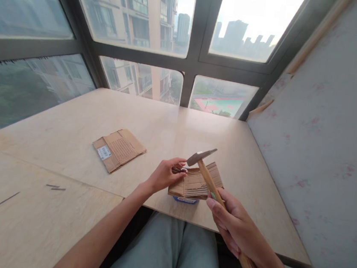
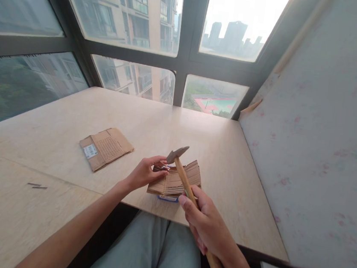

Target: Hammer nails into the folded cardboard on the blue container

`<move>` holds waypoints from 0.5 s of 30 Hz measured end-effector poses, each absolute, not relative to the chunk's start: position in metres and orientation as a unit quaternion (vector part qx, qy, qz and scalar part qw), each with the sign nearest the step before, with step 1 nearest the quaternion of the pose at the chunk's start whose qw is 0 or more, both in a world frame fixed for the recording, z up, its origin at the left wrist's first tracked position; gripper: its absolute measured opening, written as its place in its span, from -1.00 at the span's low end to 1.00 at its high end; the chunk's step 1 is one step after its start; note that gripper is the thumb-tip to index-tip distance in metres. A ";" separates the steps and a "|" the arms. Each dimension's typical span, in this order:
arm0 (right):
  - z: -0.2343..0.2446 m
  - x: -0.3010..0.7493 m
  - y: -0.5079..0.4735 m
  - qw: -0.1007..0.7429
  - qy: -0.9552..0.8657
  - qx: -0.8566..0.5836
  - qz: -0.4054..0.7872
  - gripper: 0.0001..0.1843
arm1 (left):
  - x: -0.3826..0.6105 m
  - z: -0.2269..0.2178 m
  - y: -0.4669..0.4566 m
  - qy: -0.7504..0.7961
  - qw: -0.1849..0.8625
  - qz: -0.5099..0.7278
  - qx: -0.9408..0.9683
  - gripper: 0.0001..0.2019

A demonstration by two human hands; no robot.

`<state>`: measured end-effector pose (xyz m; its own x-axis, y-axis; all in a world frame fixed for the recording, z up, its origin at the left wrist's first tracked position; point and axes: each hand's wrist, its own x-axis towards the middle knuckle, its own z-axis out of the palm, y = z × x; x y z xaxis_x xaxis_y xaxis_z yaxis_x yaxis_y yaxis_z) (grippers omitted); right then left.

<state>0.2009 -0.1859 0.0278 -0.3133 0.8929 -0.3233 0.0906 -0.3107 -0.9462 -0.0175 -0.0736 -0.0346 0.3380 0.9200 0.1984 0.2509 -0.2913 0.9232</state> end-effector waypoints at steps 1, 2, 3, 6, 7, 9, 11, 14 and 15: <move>0.031 0.201 -0.186 0.320 -0.499 -0.495 0.636 -0.59 | -0.018 -0.034 -0.073 0.422 0.419 0.395 0.700 -0.60; 0.033 0.201 -0.186 0.325 -0.501 -0.494 0.632 -0.59 | -0.019 -0.034 -0.073 0.424 0.415 0.394 0.702 -0.59; 0.036 0.201 -0.186 0.329 -0.501 -0.493 0.630 -0.60 | -0.020 -0.032 -0.073 0.422 0.412 0.391 0.707 -0.58; 0.042 0.202 -0.188 0.338 -0.497 -0.496 0.626 -0.61 | -0.026 -0.026 -0.077 0.412 0.387 0.387 0.728 -0.55; 0.044 0.203 -0.190 0.339 -0.496 -0.498 0.625 -0.61 | -0.029 -0.024 -0.079 0.413 0.370 0.391 0.735 -0.55; 0.047 0.204 -0.194 0.341 -0.492 -0.504 0.623 -0.60 | -0.037 -0.022 -0.085 0.423 0.338 0.405 0.736 -0.55; 0.049 0.206 -0.199 0.350 -0.481 -0.513 0.619 -0.59 | -0.046 -0.023 -0.094 0.446 0.326 0.426 0.716 -0.56; 0.050 0.208 -0.207 0.382 -0.453 -0.529 0.607 -0.59 | -0.061 -0.030 -0.112 0.495 0.336 0.459 0.657 -0.57; 0.051 0.208 -0.210 0.394 -0.442 -0.534 0.604 -0.58 | -0.067 -0.033 -0.118 0.514 0.340 0.468 0.634 -0.58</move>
